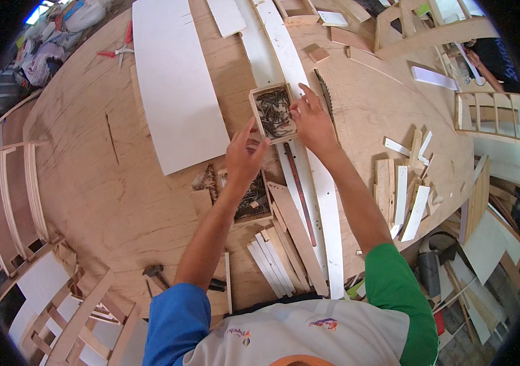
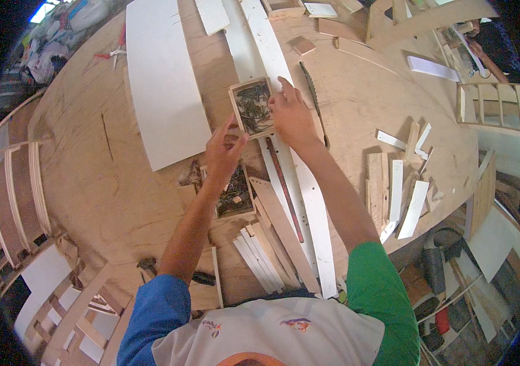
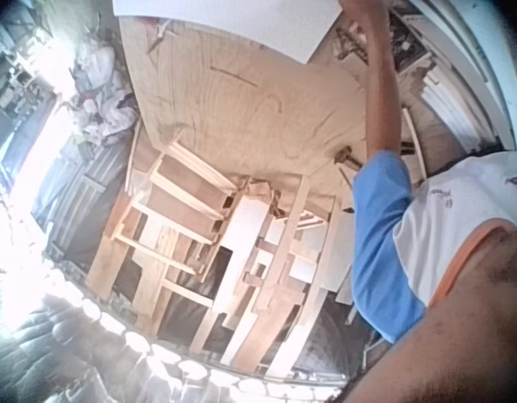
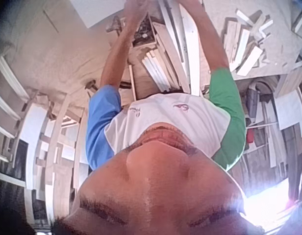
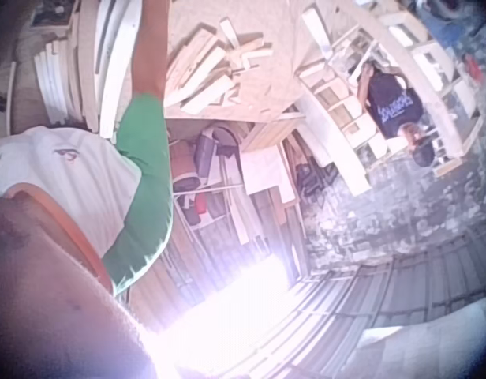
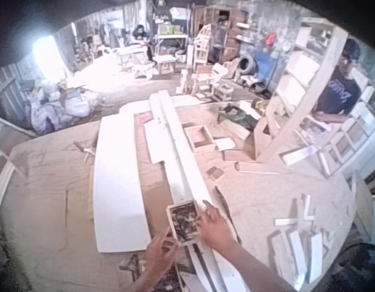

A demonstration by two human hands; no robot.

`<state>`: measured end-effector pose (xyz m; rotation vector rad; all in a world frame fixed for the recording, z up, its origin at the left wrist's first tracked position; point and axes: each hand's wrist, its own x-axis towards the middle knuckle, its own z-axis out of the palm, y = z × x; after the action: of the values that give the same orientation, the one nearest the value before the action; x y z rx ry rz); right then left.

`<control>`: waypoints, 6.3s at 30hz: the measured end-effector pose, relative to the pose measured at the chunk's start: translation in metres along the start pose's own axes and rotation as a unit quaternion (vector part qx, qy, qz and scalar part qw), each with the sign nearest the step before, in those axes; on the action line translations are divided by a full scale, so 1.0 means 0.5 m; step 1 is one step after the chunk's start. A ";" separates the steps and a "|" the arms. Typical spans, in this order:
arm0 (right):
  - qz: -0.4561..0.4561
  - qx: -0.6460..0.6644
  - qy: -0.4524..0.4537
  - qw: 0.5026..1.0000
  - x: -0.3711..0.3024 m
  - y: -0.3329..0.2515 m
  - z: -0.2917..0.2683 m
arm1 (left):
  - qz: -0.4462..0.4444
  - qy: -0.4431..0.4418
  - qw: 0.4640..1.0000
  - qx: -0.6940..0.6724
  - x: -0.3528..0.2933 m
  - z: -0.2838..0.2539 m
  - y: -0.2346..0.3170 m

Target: The person marks a measurement on a wooden structure using a pencil, picks up a small white wooden slat, selects a nail from a container, and hammers it into the slat to attach it to a wooden frame on a workbench.

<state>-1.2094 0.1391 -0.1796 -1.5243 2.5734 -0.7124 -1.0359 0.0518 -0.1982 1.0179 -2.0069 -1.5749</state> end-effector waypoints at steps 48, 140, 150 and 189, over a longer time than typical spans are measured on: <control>0.094 -0.068 -0.071 0.991 -0.003 -0.073 0.027 | -0.151 0.021 0.941 -0.303 -0.061 -0.045 0.045; 0.191 0.509 -0.134 0.829 -0.305 -0.320 -0.268 | -0.106 -0.025 0.937 -0.331 -0.387 -0.174 0.204; 0.222 0.508 -0.120 0.824 -0.273 -0.243 -0.242 | -0.116 -0.056 0.948 -0.290 -0.290 -0.105 0.209; 0.155 -0.056 -0.143 0.976 0.036 -0.045 0.005 | -0.188 -0.059 0.920 -0.338 -0.058 -0.072 0.031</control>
<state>-1.1995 0.1140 -0.1695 -1.1121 2.5743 -0.2941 -0.9965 0.0510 -0.1693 1.0595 -1.1817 -2.3423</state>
